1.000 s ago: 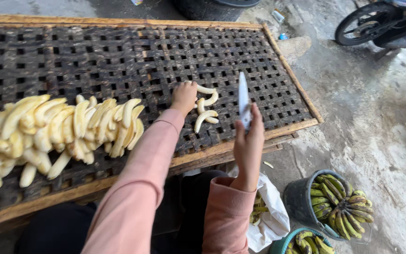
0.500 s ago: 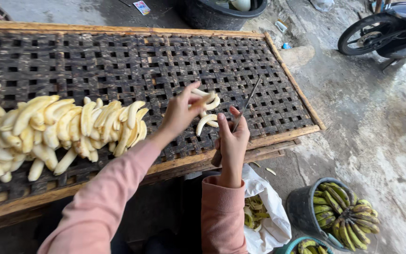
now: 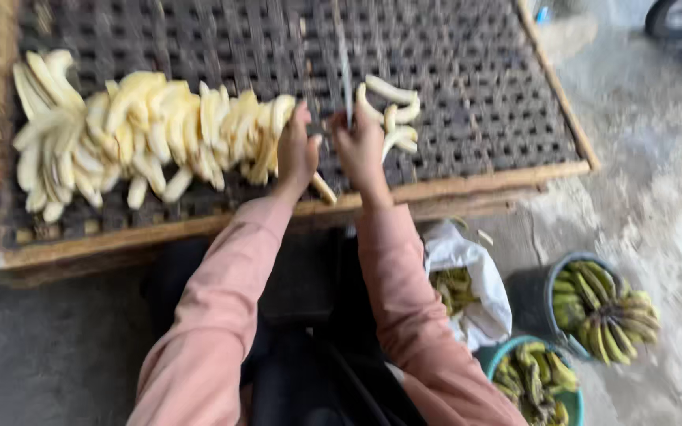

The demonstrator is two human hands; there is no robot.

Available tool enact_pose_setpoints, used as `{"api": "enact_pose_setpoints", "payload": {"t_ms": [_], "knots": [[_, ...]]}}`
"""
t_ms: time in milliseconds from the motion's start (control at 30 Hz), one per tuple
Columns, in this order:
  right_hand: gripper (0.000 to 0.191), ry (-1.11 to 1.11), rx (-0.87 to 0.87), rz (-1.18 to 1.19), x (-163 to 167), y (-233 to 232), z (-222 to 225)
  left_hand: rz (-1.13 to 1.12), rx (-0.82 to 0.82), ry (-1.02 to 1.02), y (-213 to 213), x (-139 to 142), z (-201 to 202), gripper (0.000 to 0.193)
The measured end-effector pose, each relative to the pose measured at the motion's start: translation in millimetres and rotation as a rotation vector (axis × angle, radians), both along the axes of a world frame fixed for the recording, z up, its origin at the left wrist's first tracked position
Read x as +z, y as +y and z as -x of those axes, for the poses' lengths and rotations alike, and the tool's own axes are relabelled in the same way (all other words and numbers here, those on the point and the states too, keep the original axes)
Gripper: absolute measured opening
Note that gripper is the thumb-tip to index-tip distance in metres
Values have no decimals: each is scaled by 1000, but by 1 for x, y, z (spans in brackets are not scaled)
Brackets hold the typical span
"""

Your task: The person sits at a woven bamboo tray and peels bananas one at a time with a small knife, holding each banana in one hand and cutting away the peel. Peeled bananas are placed in a pile on the left side of the tray and discarded peels drop into a bag below.

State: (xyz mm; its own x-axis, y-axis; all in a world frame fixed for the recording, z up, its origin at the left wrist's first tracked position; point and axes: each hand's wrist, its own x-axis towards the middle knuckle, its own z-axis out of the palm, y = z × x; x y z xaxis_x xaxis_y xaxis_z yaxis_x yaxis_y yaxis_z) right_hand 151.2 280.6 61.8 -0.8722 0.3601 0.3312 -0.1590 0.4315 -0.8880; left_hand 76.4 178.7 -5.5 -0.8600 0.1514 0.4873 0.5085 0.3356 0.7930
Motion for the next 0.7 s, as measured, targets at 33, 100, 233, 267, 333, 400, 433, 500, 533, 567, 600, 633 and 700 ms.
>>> {"api": "enact_pose_setpoints", "payload": {"t_ms": [33,100,233,267,333,400,433,500,533,567,600,633,700], "knots": [[6,29,-16,-17,-2,7,3,82,81,52,6,-3,5,65],[9,140,-38,-30,8,32,22,147,11,169,12,-3,7,59],[12,62,-174,128,12,51,-26,439,-171,-156,-4,8,-1,29],[13,33,-184,155,17,54,-30,587,-232,-47,-13,12,1,25],[15,-23,-198,217,25,54,-36,893,-349,175,-34,17,5,27],[13,32,-163,63,31,50,-36,1118,-411,117,-45,18,6,31],[13,61,-150,-16,33,48,-36,1229,-442,87,-49,16,6,33],[12,21,-101,106,33,42,-35,1135,-478,51,-50,9,9,31],[12,-1,-79,165,33,40,-35,1086,-498,33,-50,4,10,30],[12,-4,-84,130,32,39,-35,1067,-494,88,-52,-2,11,27],[12,-4,-91,95,31,37,-35,1047,-490,147,-54,-8,12,25],[12,-5,-99,60,30,37,-35,1027,-486,205,-55,-15,12,22],[13,-11,-100,40,30,35,-36,979,-427,339,-57,-26,9,20]]}}
